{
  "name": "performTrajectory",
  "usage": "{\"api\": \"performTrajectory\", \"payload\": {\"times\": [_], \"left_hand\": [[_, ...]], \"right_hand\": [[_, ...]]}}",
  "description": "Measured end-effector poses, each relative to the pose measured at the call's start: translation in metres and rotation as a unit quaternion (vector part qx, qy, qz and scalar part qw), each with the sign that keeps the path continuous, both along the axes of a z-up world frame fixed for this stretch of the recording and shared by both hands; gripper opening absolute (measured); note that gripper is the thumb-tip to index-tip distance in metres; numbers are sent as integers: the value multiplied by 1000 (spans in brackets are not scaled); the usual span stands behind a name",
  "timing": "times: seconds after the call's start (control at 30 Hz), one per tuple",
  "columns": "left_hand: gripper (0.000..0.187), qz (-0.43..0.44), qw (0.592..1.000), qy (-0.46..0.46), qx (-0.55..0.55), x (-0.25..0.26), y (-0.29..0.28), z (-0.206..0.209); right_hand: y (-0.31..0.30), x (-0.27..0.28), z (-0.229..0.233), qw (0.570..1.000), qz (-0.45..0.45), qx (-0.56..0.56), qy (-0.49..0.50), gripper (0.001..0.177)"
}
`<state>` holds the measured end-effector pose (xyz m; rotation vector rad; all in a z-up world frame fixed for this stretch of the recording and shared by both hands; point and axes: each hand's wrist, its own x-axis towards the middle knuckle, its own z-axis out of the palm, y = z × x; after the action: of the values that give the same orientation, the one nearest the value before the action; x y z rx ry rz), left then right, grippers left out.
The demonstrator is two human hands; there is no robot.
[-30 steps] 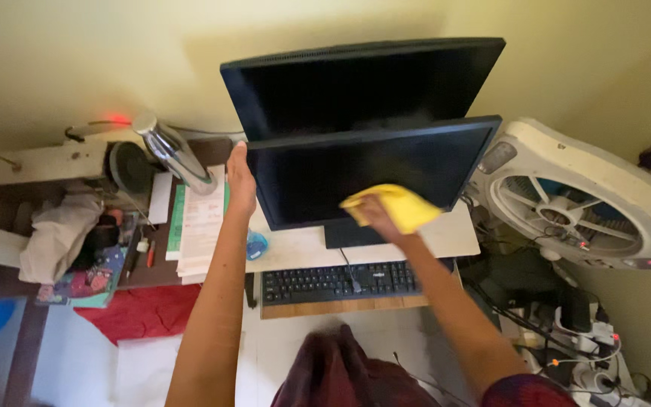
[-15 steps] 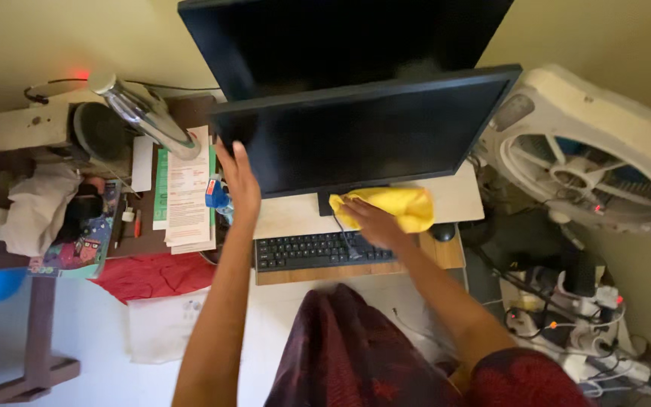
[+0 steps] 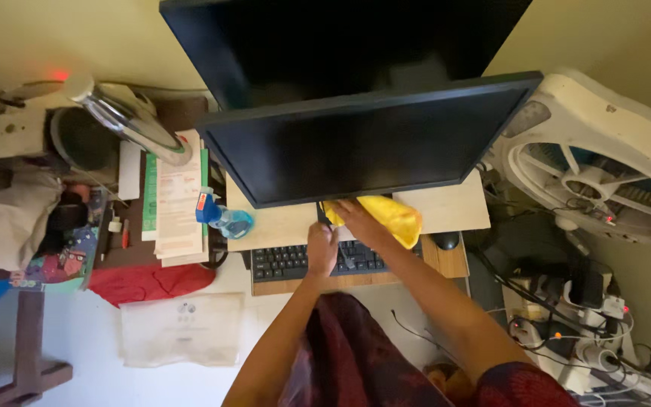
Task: The person cleans a computer monitor and the surrounding desk area using a yellow cloth. They wipe the screen, the monitor's frame, the desk surface, and the keyboard. The person also sprays a cleaning solution onto the cloth before wiping.
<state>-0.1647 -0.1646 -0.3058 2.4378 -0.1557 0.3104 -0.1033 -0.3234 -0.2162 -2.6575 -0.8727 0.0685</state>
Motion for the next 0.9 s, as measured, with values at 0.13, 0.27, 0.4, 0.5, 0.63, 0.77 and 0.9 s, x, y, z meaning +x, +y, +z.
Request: {"api": "performTrajectory", "payload": {"times": [0.13, 0.27, 0.4, 0.5, 0.63, 0.77, 0.9], "left_hand": [[22, 37, 994, 45, -95, -6, -8, -3], [17, 63, 944, 134, -295, -29, 1, 28], [21, 89, 869, 192, -447, -52, 22, 60], [23, 72, 953, 81, -282, -66, 37, 66], [26, 44, 917, 200, -342, -81, 27, 49], [29, -24, 926, 187, -328, -83, 31, 37], [37, -50, 835, 402, -371, -89, 40, 26]], "right_hand": [[-21, -18, 50, 989, -33, -115, 92, 77], [-3, -14, -19, 993, -90, -63, -45, 51], [-7, 1, -94, 946, -217, 241, -5, 24], [13, -15, -107, 642, -338, 603, 332, 24], [61, -20, -85, 651, -283, 552, 437, 41], [68, -30, -48, 641, -215, 564, 473, 33], [49, -44, -40, 625, -225, 575, 478, 39]]}}
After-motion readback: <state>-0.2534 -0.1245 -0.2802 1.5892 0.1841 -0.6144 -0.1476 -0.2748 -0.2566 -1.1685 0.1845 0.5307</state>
